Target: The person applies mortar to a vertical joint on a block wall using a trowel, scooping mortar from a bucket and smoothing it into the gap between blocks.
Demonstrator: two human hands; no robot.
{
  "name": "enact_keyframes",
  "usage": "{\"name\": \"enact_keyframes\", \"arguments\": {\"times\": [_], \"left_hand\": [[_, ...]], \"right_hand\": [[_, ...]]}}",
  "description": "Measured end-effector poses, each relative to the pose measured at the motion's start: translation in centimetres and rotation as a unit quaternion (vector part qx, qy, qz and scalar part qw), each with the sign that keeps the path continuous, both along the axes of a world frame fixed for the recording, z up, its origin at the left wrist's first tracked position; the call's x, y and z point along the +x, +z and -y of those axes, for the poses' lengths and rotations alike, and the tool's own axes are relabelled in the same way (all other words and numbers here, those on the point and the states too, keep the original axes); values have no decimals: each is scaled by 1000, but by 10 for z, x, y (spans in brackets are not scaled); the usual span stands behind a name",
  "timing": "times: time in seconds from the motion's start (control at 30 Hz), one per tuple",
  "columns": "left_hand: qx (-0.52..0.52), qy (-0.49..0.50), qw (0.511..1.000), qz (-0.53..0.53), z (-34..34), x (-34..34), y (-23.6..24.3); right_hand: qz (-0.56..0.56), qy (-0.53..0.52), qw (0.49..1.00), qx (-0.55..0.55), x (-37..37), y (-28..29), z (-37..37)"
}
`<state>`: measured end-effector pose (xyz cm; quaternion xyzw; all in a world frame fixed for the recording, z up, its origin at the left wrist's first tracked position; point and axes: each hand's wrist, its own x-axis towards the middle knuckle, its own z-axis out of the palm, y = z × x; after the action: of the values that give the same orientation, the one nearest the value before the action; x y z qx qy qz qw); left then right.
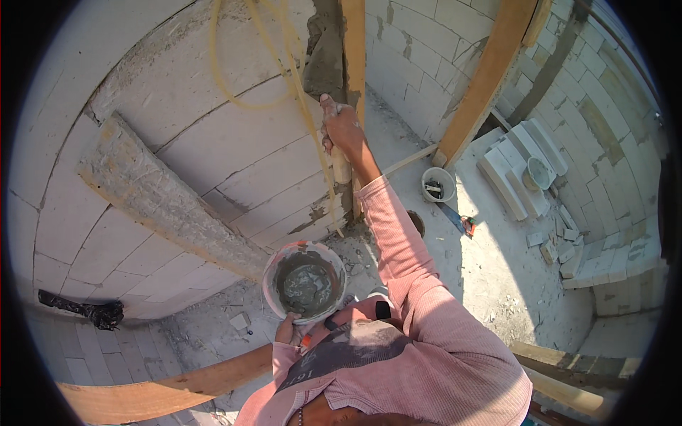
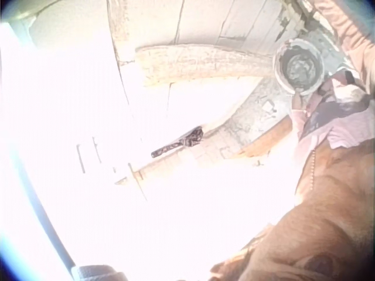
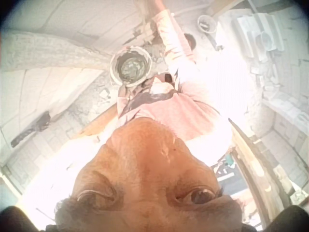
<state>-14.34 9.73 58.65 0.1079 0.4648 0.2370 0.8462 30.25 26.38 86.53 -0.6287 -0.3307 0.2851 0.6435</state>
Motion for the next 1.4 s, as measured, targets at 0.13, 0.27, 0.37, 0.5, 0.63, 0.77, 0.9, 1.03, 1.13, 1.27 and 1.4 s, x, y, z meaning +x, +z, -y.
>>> {"name": "enact_keyframes", "arguments": {"times": [0.13, 0.27, 0.37, 0.5, 0.63, 0.77, 0.9, 1.03, 1.13, 1.27, 1.4], "left_hand": [[11, -27, 999, -22, -2, -2, 3], [-2, -9, 1000, -27, 0, 4, 1], [-16, -13, 999, -33, 3, 4, 0], [-25, -37, 998, -53, 16, 17, 4], [-36, -40, 998, -39, 18, 15, 6], [-52, -8, 997, -54, 26, 13, 25], [-50, 28, 994, -91, 40, -18, 10], [-40, 47, 986, -153, 49, -3, 51], [-35, 39, 989, -135, 65, -23, 49], [-23, 67, 992, -104, 70, -3, 46], [-51, 79, 990, -102, 96, 3, 33]], "right_hand": [[-15, 10, 996, -85, -8, -20, 46], [-26, 54, 998, -36, -18, 38, 76], [-46, 77, 995, 35, -14, 85, 48], [-12, 38, 999, 37, 15, 60, 14], [6, 34, 999, -28, 18, -53, -8], [-29, 17, 994, -101, 7, -170, -4], [-109, 33, 983, -145, -8, -254, 13], [-123, 25, 977, -173, -11, -335, 18], [-13, -17, 985, -173, -25, -379, 39], [47, -14, 937, -345, -5, -426, 105], [213, 106, 901, -364, 30, -380, 182]]}}
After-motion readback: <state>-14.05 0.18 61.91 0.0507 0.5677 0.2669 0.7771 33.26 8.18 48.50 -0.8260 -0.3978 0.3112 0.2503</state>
